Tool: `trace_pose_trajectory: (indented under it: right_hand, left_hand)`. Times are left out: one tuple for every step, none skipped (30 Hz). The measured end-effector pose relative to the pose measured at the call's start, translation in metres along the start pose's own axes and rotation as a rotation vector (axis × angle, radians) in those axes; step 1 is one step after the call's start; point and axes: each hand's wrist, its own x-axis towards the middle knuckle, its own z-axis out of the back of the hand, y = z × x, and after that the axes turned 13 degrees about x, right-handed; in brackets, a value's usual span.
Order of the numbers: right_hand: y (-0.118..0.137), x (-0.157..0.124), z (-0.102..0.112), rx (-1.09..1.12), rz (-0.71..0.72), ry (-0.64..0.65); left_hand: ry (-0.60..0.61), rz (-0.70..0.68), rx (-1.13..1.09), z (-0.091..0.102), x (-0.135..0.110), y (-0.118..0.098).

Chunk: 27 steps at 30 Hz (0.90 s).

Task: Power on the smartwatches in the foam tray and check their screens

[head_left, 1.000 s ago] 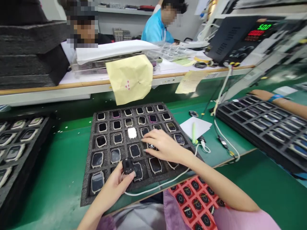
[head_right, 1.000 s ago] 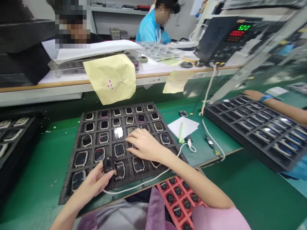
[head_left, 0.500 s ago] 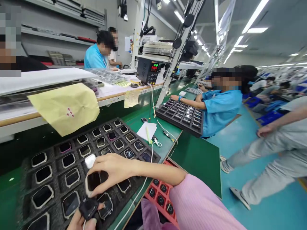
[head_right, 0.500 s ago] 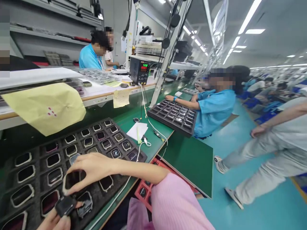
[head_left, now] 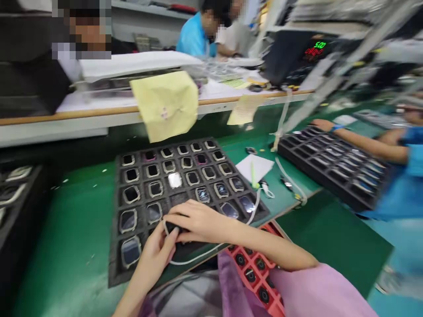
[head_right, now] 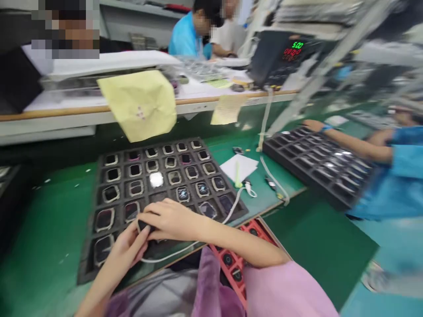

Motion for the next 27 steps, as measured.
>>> trace_pose_trajectory:
  right_hand:
    - [-0.004,0.001,-0.001,0.056,0.014,-0.014]
    - [-0.008,0.003,-0.003,0.114,0.019,-0.045]
    - [-0.012,0.004,-0.007,0.176,0.029,-0.085]
    - [-0.016,0.005,-0.010,0.239,0.046,-0.132]
    - [-0.020,0.007,-0.014,0.295,0.061,-0.177]
    - [-0.023,0.008,-0.017,0.340,0.073,-0.215]
    - [-0.025,0.008,-0.020,0.374,0.082,-0.243]
    - [-0.027,0.009,-0.021,0.395,0.089,-0.260]
    - [-0.028,0.010,-0.022,0.408,0.094,-0.265]
    - [-0.028,0.010,-0.021,0.416,0.101,-0.262]
    - [-0.028,0.010,-0.020,0.420,0.111,-0.254]
    - [-0.028,0.011,-0.019,0.422,0.120,-0.245]
    - [-0.028,0.011,-0.017,0.421,0.126,-0.236]
    - [-0.028,0.011,-0.016,0.417,0.127,-0.230]
    - [-0.028,0.011,-0.015,0.414,0.127,-0.227]
    - [-0.029,0.011,-0.014,0.411,0.129,-0.224]
    - [-0.029,0.011,-0.013,0.410,0.135,-0.220]
    - [-0.030,0.010,-0.013,0.409,0.146,-0.215]
    - [-0.031,0.010,-0.012,0.408,0.159,-0.208]
    - [-0.032,0.010,-0.012,0.408,0.174,-0.201]
    - [-0.033,0.010,-0.011,0.407,0.188,-0.194]
    - [-0.035,0.009,-0.011,0.405,0.202,-0.187]
    - [-0.036,0.009,-0.010,0.405,0.214,-0.181]
    - [-0.037,0.009,-0.010,0.405,0.223,-0.175]
    - [-0.038,0.009,-0.009,0.405,0.230,-0.171]
    - [-0.039,0.009,-0.009,0.406,0.234,-0.168]
    - [-0.040,0.009,-0.008,0.408,0.236,-0.167]
  left_hand:
    - [0.016,-0.012,-0.006,0.000,0.001,-0.004]
    - [0.007,-0.026,-0.009,0.000,0.003,-0.007]
    - [0.010,-0.035,-0.008,0.002,0.006,-0.009]
    - [0.010,-0.041,-0.011,0.004,0.009,-0.011]
    - [0.014,-0.044,-0.016,0.007,0.010,-0.011]
    - [0.023,-0.042,-0.024,0.009,0.011,-0.011]
    - [0.032,-0.038,-0.035,0.010,0.011,-0.011]
    - [0.041,-0.035,-0.046,0.012,0.011,-0.011]
    - [0.047,-0.033,-0.058,0.012,0.010,-0.010]
    - [0.054,-0.033,-0.068,0.012,0.008,-0.010]
    - [0.055,-0.034,-0.078,0.012,0.007,-0.009]
    - [0.050,-0.036,-0.085,0.011,0.006,-0.009]
    - [0.041,-0.040,-0.087,0.010,0.006,-0.009]
    - [0.030,-0.044,-0.081,0.010,0.005,-0.009]
    - [0.017,-0.049,-0.066,0.009,0.005,-0.009]
    - [0.001,-0.059,-0.042,0.008,0.004,-0.009]
    - [-0.014,-0.072,-0.012,0.007,0.004,-0.009]
    - [-0.028,-0.087,0.018,0.006,0.004,-0.010]
    - [-0.040,-0.104,0.044,0.005,0.003,-0.011]
    - [-0.051,-0.126,0.064,0.004,0.003,-0.011]
    - [-0.060,-0.149,0.075,0.003,0.003,-0.012]
    - [-0.064,-0.171,0.079,0.002,0.003,-0.012]
    - [-0.063,-0.190,0.079,0.002,0.003,-0.012]
    - [-0.059,-0.204,0.078,0.001,0.003,-0.011]
    - [-0.053,-0.212,0.077,0.000,0.004,-0.011]
    - [-0.049,-0.214,0.076,-0.001,0.005,-0.010]
    - [-0.047,-0.214,0.078,-0.001,0.005,-0.009]
